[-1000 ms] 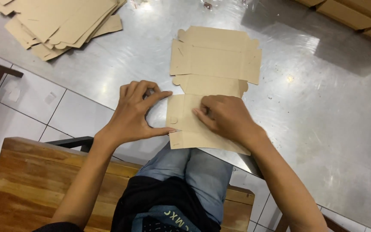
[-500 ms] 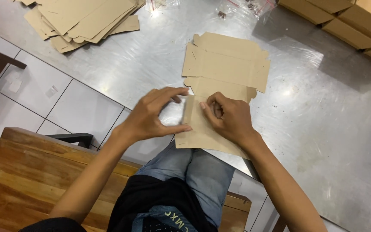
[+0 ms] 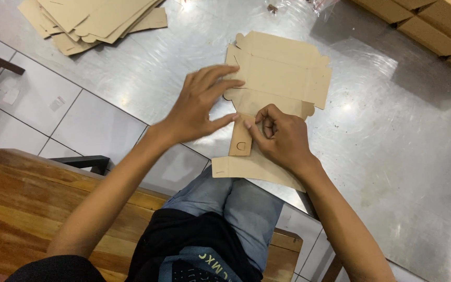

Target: The person folds flat cardboard pieces on a metal table, pressing along pre-scored lines to form box shapes. They handle multiple pieces one at a time, folding flaps and tabs into place.

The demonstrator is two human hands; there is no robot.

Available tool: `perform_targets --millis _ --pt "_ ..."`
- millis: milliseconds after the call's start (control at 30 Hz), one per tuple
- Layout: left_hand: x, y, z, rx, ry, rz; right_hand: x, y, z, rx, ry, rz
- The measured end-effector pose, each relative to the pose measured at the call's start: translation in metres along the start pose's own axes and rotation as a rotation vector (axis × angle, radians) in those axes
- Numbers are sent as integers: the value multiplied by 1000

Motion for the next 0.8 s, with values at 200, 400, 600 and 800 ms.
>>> perform_targets --millis 200,400,600,800 --pt "12 8 -5 -47 180 31 -1 -8 -2 -3 -2 -10" --pt "11 11 -4 -26 375 -79 -5 -11 -5 -29 -60 20" --pt "11 6 -3 -3 474 -92 -5 -14 -6 -64 -60 13" --pt "11 6 -5 43 486 -118 -5 -13 -6 -93 -54 37"
Point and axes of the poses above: each hand's wrist, its own x-axis towards the middle knuckle, its own z-axis out of the back of the hand, y = z × x, the point moved 2 cm from there along x, towards the middle knuckle, and after that the axes turned 10 degrees about x, right-handed, at the moved point
